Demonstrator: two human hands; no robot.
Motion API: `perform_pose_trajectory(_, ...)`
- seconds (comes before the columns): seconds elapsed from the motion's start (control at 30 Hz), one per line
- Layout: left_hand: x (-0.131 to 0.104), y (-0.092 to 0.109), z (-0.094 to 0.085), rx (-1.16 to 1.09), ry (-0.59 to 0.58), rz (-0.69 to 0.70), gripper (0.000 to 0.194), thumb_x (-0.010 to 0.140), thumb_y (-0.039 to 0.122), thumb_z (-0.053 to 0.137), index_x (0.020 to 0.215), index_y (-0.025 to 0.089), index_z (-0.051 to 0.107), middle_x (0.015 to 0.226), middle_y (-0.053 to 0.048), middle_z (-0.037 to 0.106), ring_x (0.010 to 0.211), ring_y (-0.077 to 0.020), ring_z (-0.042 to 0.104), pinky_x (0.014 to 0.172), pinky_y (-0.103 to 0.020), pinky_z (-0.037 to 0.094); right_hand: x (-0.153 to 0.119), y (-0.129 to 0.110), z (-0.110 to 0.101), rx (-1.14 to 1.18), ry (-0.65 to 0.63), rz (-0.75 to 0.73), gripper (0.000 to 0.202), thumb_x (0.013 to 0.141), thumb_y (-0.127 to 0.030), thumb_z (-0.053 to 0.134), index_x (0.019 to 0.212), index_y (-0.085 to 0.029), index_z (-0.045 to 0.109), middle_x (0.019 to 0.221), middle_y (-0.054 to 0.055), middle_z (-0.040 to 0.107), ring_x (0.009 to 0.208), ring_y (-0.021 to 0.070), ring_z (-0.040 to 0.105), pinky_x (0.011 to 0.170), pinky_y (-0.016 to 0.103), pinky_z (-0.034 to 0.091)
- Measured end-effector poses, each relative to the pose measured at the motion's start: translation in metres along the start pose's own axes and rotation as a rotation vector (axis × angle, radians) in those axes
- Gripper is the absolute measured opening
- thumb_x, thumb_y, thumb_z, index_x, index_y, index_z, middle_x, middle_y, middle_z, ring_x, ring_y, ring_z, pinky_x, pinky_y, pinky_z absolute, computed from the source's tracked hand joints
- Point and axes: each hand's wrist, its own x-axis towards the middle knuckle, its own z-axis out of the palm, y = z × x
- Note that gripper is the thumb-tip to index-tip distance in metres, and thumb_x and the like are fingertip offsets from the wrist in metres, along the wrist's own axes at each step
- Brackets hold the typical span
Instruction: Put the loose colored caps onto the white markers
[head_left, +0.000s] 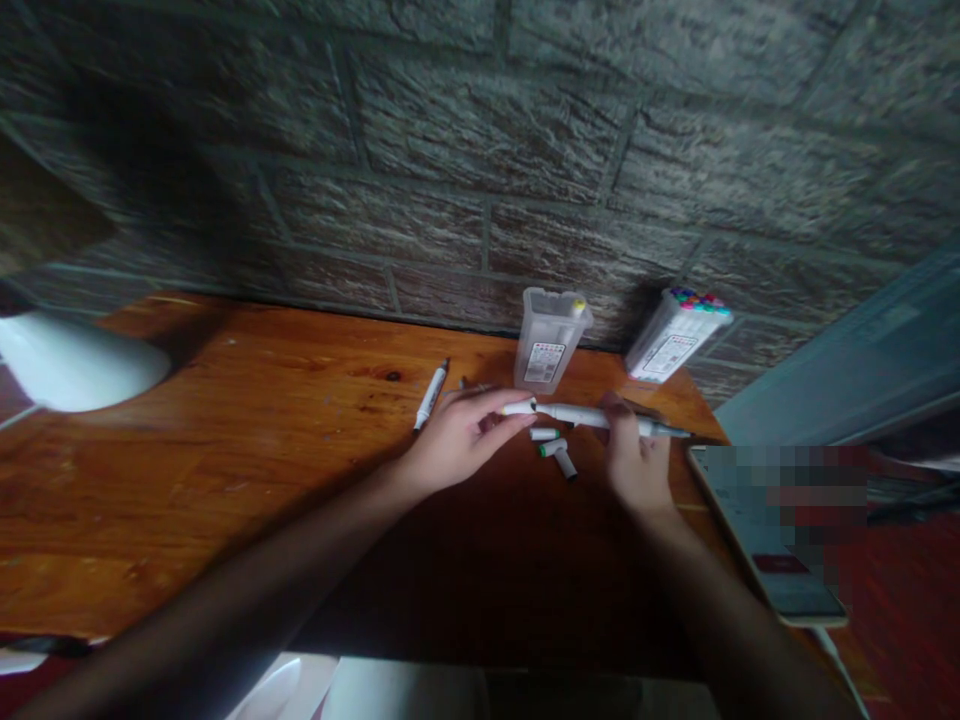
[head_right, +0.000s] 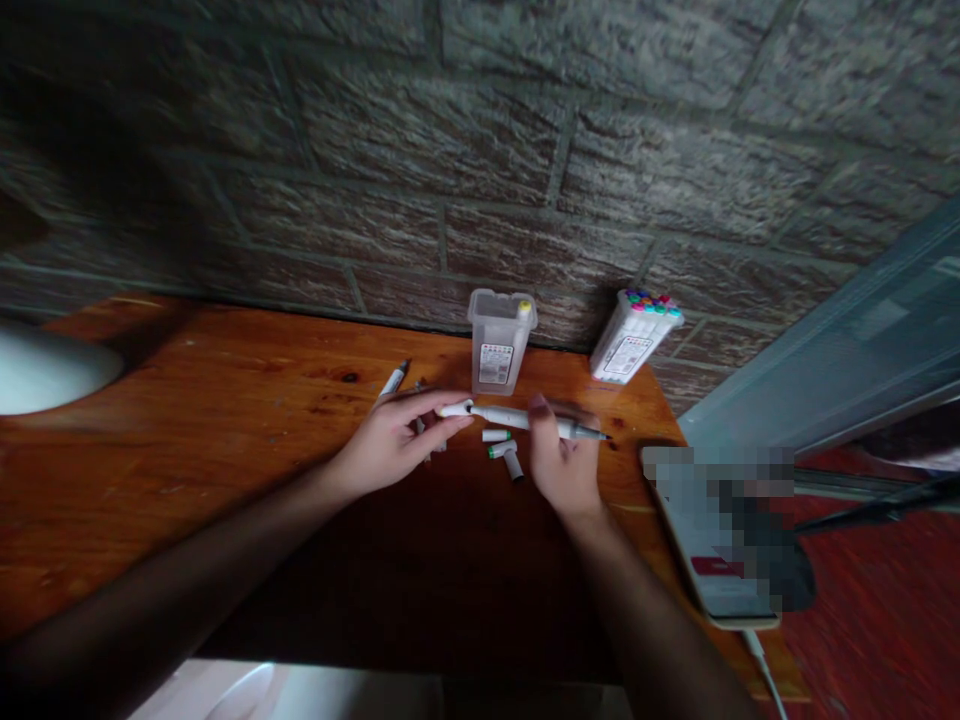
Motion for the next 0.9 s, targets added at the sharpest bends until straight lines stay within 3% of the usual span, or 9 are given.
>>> perform_pose_trajectory(0.1,-0.002,-0.003,0.003,0.058,-0.035,0.041,0.025,0.092,0.033,0.064,0.11,0.018,0.073,0.098,-0.007,0.077,0.066,-0.0115,0.066,0.061,-0.021,0.051,-0.001,-0.007,0.001,-0.128,-0.084,-0.207,0.038,0.088,-0.034,0.059,0.054,-0.021,0.05,0.052,-0.002,0.048,0.049,0.0127,0.044,0.053,0.028,0.038)
perform_pose_trajectory(0.2,-0.004,-0.003,0.006,0.092,-0.067,0.064,0.021,0.091,0.031,0.065,0.107,0.02,0.074,0.099,-0.005,0.078,0.07,-0.0124,0.068,0.065,-0.022,0.052,0.002,-0.014,-0.002,-0.232,-0.027,-0.338,0.038,0.087,-0.029,0.061,0.052,-0.023,0.048,0.051,-0.001,0.048,0.049,0.0135,0.046,0.055,0.03,0.039)
perform_pose_trajectory(0.3,-0.004,0.001,0.006,0.05,-0.028,0.007,0.022,0.09,0.033,0.065,0.106,0.019,0.073,0.096,-0.005,0.078,0.072,-0.0128,0.068,0.064,-0.021,0.052,0.014,-0.011,-0.012,-0.26,0.105,-0.307,0.039,0.086,-0.033,0.063,0.051,-0.024,0.047,0.05,0.0,0.049,0.05,0.0153,0.049,0.055,0.031,0.041)
perform_pose_trajectory(0.47,-0.002,0.005,0.004,-0.017,0.055,-0.059,0.024,0.087,0.034,0.069,0.103,0.016,0.073,0.086,-0.003,0.076,0.061,-0.0097,0.061,0.058,-0.02,0.049,0.038,0.009,-0.031,-0.244,0.344,-0.122,0.04,0.087,-0.047,0.058,0.056,-0.022,0.053,0.045,-0.002,0.045,0.047,0.0157,0.05,0.047,0.028,0.037)
perform_pose_trajectory(0.53,-0.002,0.004,0.005,-0.057,0.033,-0.059,0.023,0.086,0.032,0.07,0.103,0.016,0.073,0.089,-0.004,0.076,0.061,-0.0088,0.06,0.057,-0.019,0.048,0.039,0.01,-0.029,-0.146,0.279,-0.054,0.04,0.089,-0.049,0.053,0.062,-0.02,0.058,0.048,-0.002,0.048,0.046,0.0138,0.049,0.045,0.026,0.036)
perform_pose_trajectory(0.7,-0.003,0.002,0.009,-0.113,-0.006,-0.082,0.023,0.086,0.03,0.071,0.104,0.016,0.072,0.091,-0.005,0.076,0.063,-0.0094,0.061,0.058,-0.019,0.048,0.03,-0.006,-0.015,0.142,-0.087,0.026,0.041,0.093,-0.053,0.048,0.081,-0.019,0.068,0.057,-0.002,0.06,0.04,0.0095,0.045,0.04,0.023,0.035)
perform_pose_trajectory(0.9,0.0,0.004,0.009,-0.209,0.023,-0.13,0.026,0.085,0.03,0.072,0.105,0.014,0.068,0.089,-0.006,0.075,0.064,-0.0109,0.064,0.059,-0.021,0.051,0.03,-0.006,-0.009,0.279,-0.145,0.044,0.03,0.083,-0.047,0.07,0.098,-0.022,0.068,0.073,-0.001,0.069,0.043,0.0081,0.046,0.04,0.023,0.036)
